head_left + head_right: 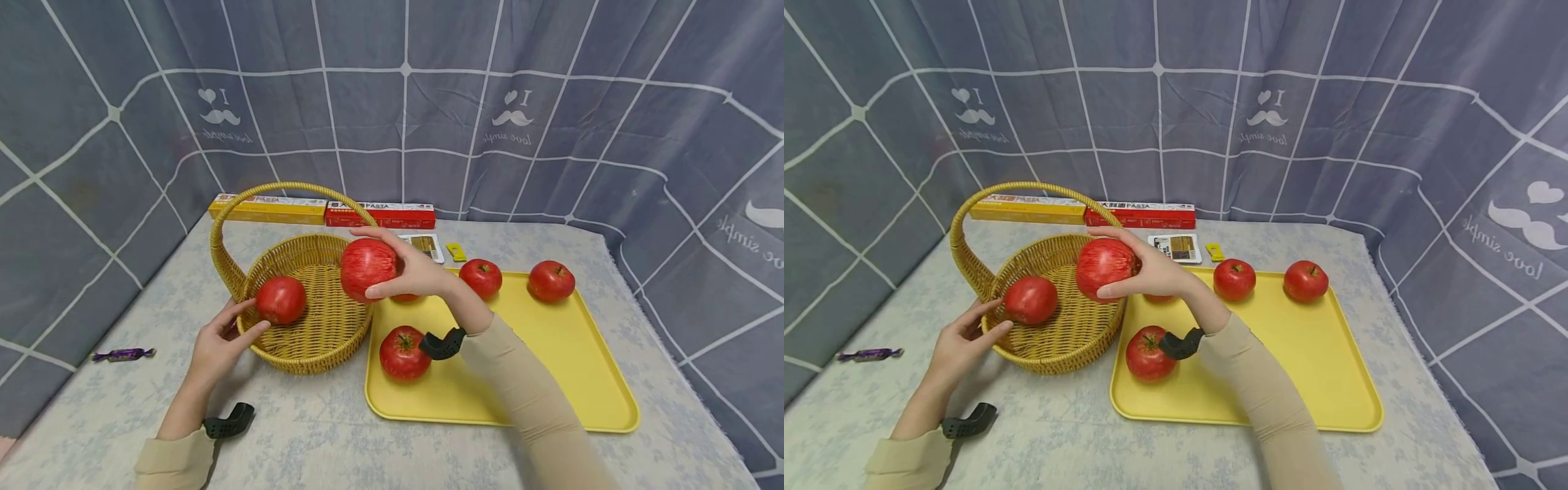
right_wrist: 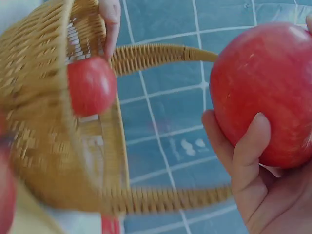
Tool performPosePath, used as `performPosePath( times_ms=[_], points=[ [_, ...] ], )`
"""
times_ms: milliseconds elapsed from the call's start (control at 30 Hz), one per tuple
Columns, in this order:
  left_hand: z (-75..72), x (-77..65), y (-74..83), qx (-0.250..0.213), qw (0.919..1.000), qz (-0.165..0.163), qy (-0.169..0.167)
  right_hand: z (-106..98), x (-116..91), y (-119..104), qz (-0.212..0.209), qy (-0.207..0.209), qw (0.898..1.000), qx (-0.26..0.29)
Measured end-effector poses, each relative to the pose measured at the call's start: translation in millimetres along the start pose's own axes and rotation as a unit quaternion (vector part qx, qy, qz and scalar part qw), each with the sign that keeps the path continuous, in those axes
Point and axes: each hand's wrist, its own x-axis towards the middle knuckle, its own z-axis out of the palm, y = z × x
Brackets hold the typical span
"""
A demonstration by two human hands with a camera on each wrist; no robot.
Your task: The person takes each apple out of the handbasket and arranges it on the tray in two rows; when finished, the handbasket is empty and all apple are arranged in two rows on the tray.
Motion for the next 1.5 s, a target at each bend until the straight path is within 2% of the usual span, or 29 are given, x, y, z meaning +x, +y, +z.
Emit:
performPosePath(
  times_ms=[67,233,433,600,767,867,1100,1333,1500],
  points=[
    [0.2,-0.1,-0.7,0.0,1.0,0.001,0.001,-10,-15,0,-0.005,0.014,1.0,0.006],
    [0.5,-0.7,-4.0,0.006,0.9999,-0.001,0.008,-34,-57,2,0.017,0.07,0.997,0.0],
    [-2.3,-2.3,-4.2,0.005,0.9999,-0.008,0.009,-57,-105,13,0.058,0.083,0.993,-0.067],
    [-2.8,-2.7,-3.9,0.004,0.9999,-0.013,0.01,-63,-139,29,0.092,0.105,0.986,-0.087],
    [-1.9,-2.1,-4.6,0.001,0.9998,-0.017,0.011,-61,-163,45,0.138,0.136,0.974,-0.116],
    [-1.3,-1.8,-4.8,0.001,0.9998,-0.017,0.009,-60,-175,52,0.162,0.126,0.97,-0.127],
    [0.2,-1.2,-4.6,-0.001,0.9999,-0.011,0.007,-56,-194,66,0.189,0.071,0.971,-0.126],
    [0.6,-0.2,-2.6,0.005,0.9999,-0.012,0.004,-55,-208,68,0.183,0.041,0.974,-0.125],
    [1.0,0.3,-1.4,0.005,0.9999,-0.014,0.005,-59,-217,65,0.19,-0.006,0.974,-0.12]
  ],
)
